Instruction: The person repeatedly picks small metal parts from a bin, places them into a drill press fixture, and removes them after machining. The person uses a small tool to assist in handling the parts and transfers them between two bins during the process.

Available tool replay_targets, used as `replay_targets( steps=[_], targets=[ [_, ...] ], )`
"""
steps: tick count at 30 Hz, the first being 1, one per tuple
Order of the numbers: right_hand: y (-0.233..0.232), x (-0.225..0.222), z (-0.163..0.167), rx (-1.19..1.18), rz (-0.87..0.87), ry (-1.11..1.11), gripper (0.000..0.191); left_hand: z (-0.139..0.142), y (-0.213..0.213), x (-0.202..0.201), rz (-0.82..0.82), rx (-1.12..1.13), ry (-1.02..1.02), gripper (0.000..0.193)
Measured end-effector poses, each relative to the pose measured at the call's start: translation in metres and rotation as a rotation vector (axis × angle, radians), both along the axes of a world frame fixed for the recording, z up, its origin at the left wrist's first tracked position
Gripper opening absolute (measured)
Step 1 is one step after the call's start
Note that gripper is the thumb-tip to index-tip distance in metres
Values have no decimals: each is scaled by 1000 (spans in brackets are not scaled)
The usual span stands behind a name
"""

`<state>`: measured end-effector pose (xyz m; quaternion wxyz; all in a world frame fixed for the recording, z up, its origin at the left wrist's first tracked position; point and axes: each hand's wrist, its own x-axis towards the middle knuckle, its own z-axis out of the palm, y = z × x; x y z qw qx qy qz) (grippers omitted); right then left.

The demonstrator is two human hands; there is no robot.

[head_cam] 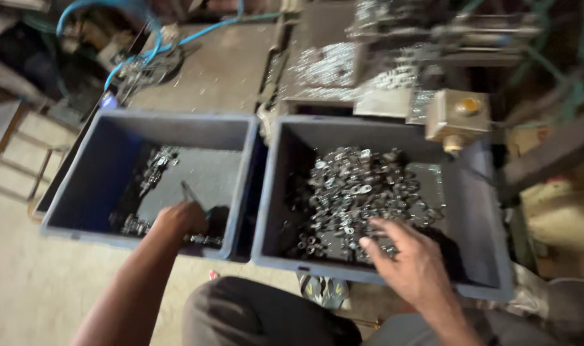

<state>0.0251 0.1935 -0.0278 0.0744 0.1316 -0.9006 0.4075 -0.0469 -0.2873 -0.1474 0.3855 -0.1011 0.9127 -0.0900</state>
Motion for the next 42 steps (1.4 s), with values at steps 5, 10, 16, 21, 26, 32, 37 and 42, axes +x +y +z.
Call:
replay_targets(
  steps=[5,10,16,21,26,32,37,42],
  targets=[
    [14,-4,-8,-17,33,-130,45,-14,-13,-2,-144,7,-26,40],
    [21,-6,-23,-199,108,-171,61,-11,-17,-3,53,13,28,35],
    [39,-9,-36,-838,230,-131,63,-4,-15,3,31,31,94,37],
    [32,-6,-30,-531,-2,-336,40,13,-8,7,73,72,130,44],
    [26,-4,-16,-470,-39,-268,35,68,25,16,167,161,340,39],
    [25,-3,-9,-367,-36,-229,36,153,103,42,160,329,845,44],
    [21,-4,-10,-338,-36,-321,45,167,220,62,318,839,1021,29],
    [23,-8,-22,-515,40,-173,54,163,334,60,241,1071,998,23]
  ],
)
